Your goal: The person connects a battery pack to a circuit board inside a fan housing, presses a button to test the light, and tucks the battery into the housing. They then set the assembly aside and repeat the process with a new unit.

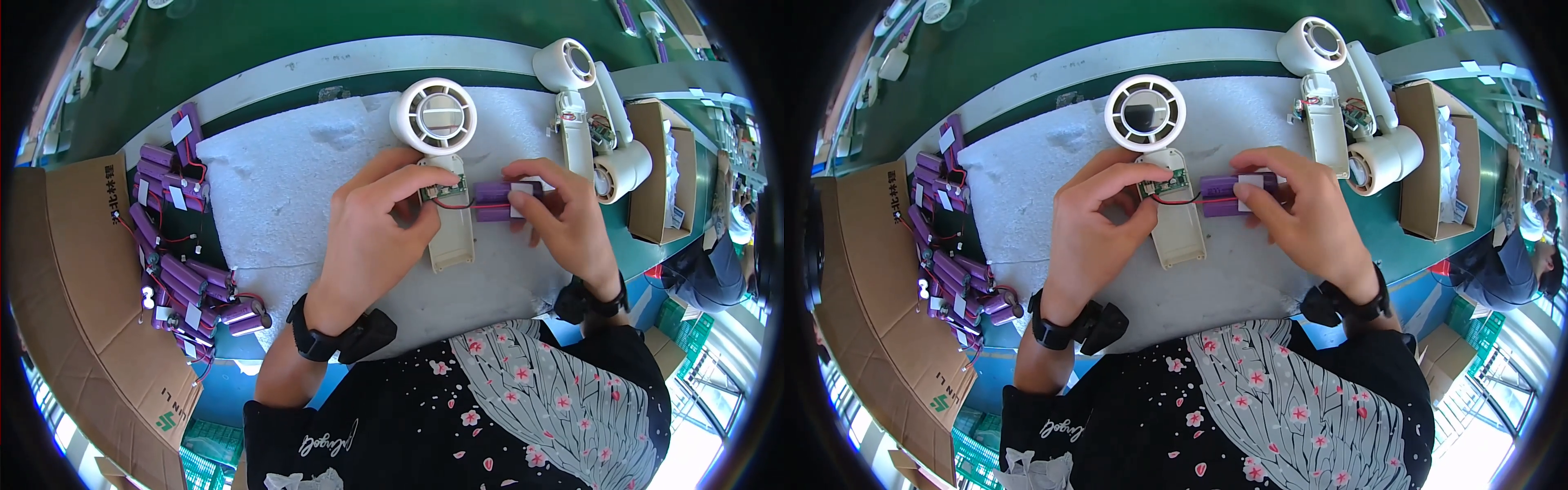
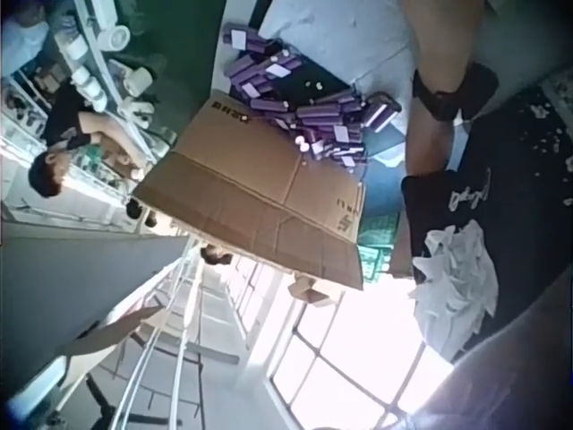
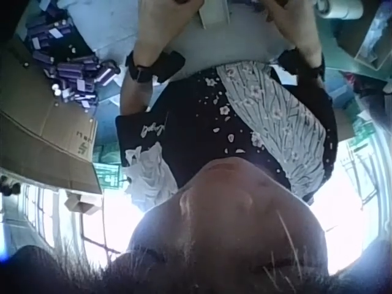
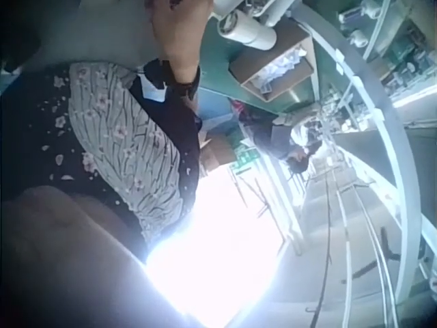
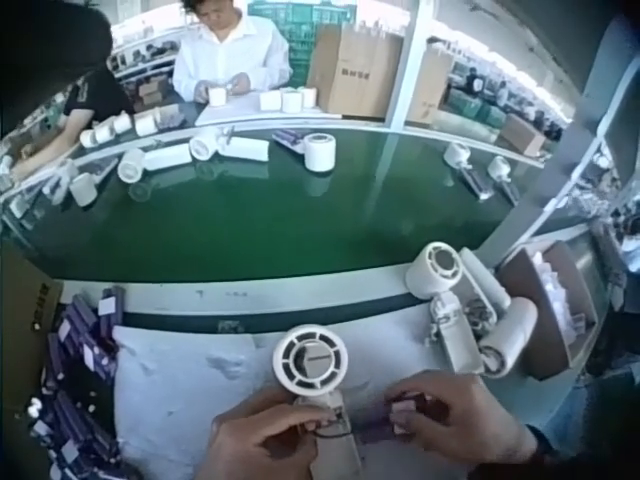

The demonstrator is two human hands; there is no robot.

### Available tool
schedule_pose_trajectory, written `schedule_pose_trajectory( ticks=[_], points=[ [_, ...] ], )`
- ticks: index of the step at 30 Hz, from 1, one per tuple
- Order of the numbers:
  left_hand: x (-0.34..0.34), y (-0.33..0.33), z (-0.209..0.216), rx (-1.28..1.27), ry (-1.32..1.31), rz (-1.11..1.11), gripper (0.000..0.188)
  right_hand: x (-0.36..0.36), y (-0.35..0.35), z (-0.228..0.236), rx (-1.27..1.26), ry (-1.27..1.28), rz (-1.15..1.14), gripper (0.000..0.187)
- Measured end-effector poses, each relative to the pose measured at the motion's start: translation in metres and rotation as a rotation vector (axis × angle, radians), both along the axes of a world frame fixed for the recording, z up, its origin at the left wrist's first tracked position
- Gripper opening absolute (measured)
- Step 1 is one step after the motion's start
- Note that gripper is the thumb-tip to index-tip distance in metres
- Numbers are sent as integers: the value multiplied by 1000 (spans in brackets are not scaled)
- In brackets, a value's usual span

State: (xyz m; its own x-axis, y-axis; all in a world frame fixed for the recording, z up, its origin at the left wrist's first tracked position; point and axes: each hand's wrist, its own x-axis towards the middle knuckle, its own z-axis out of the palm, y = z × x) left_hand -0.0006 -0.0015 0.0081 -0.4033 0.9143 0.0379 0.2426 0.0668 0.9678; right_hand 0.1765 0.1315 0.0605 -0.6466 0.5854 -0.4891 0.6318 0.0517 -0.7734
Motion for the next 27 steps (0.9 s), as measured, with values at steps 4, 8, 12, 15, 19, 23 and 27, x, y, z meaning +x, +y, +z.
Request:
schedule_pose_trajectory(
  ticks=[4,8,12,15,19,23,27],
  points=[
    [2,0,-4,30,-14,19,30,1,-9,-6,506,-55,93,26],
    [2,0,2,70,17,32,30,10,-13,-11,849,128,248,20],
    [2,1,0,50,6,19,29,14,-14,-12,927,195,367,16],
    [3,0,3,26,-21,10,29,13,-14,-9,949,174,424,12],
    [2,-1,4,12,4,2,29,10,-15,-5,994,139,499,8],
    [2,1,3,6,-7,-12,29,8,-12,-4,994,109,528,6],
    [2,-1,0,36,-22,-19,29,14,-7,-10,917,126,470,6]
  ],
)
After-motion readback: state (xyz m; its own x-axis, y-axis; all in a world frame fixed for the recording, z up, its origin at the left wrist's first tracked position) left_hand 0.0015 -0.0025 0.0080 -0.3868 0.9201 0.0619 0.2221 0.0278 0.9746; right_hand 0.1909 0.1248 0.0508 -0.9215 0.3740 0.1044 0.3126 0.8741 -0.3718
